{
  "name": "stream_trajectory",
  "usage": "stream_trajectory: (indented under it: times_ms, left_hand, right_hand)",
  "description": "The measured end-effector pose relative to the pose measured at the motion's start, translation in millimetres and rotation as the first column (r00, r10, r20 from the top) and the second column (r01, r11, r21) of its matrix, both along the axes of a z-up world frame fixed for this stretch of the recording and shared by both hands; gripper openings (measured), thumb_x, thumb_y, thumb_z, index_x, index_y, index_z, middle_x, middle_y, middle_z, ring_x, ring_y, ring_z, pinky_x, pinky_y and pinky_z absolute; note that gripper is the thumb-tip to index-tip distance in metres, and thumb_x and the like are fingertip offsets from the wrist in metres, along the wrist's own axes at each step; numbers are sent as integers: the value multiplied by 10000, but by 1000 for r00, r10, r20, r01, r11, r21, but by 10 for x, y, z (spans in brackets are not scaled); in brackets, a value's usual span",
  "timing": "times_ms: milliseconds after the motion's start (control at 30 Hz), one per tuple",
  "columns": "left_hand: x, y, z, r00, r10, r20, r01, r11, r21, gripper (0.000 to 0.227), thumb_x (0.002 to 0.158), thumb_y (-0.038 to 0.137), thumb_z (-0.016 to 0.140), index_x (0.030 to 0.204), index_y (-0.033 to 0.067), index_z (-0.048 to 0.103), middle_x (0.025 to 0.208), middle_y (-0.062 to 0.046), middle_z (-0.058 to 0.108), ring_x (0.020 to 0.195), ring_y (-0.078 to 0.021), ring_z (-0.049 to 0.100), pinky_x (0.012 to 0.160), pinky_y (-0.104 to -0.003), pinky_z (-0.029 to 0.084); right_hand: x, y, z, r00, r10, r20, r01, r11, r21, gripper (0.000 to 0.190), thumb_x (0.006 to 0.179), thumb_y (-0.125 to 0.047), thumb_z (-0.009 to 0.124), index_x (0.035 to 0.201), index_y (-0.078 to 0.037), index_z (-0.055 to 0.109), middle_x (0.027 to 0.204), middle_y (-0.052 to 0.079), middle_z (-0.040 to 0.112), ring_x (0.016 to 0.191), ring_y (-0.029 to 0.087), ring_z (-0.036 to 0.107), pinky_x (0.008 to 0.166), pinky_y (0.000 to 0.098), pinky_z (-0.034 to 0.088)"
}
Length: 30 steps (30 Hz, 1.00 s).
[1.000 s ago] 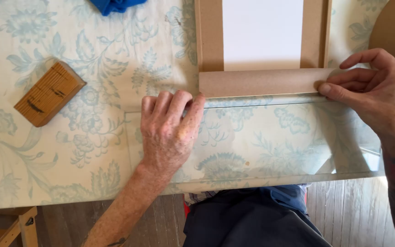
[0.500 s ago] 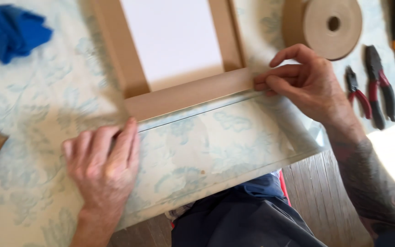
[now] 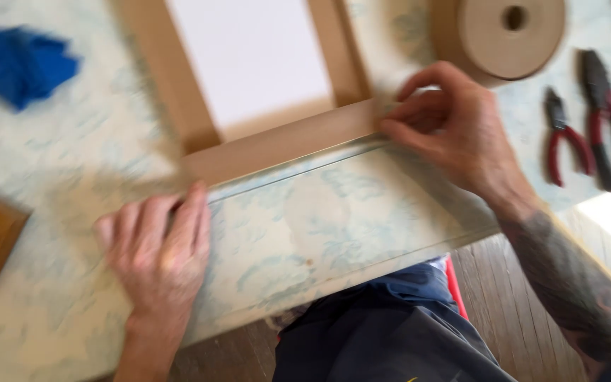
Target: Assembling a picture frame by cutting and applying tape to cardboard and glass components.
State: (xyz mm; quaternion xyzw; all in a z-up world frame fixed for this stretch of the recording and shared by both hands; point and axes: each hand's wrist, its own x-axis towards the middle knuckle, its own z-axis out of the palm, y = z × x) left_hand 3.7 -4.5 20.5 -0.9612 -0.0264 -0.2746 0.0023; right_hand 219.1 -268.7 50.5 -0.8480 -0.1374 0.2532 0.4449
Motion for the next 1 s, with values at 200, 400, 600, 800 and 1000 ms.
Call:
stream_trajectory:
  times_ms: [200,400,600,800,1000]
  left_hand:
    - [-259,-77,-324,992,122,23,-122,993,5,327,976,377,858,1136,104,777,955,-35,716,825,-177,556,802,-389,416]
    - [-251,-256,-57,977,178,-121,-176,984,26,372,1018,313,708,1309,82,706,1008,-37,630,844,-197,531,771,-390,406]
    - [-218,-287,75,969,213,-123,-209,977,48,305,1071,310,598,1256,128,757,1016,-36,642,832,-227,547,823,-409,418]
    - [-194,-290,37,965,228,-130,-213,969,122,273,980,251,694,1198,109,779,992,-6,646,843,-184,528,837,-393,394]
    - [-219,-191,-98,978,182,-104,-180,983,29,303,997,339,700,1182,119,797,1042,-50,734,892,-187,560,887,-402,381]
  right_hand:
    - [-508,-59,-68,636,401,660,-469,879,-82,155,985,63,765,1059,-8,648,1203,180,742,1124,321,709,995,420,534]
    - [-1061,669,-215,501,641,581,-681,707,-192,353,1008,-62,572,1344,-42,466,1565,308,445,1526,439,381,1295,542,238]
    - [-1327,996,-272,440,525,728,-590,781,-207,396,1005,-32,553,1389,63,553,1544,234,490,1480,347,447,1270,473,340]
    - [-980,367,-281,529,587,613,-535,791,-295,767,873,93,605,1550,42,248,1638,277,364,1554,395,378,1316,519,283]
    - [-690,-267,5,677,414,609,-283,910,-305,521,944,31,558,1429,72,370,1528,273,532,1487,434,461,1273,563,309]
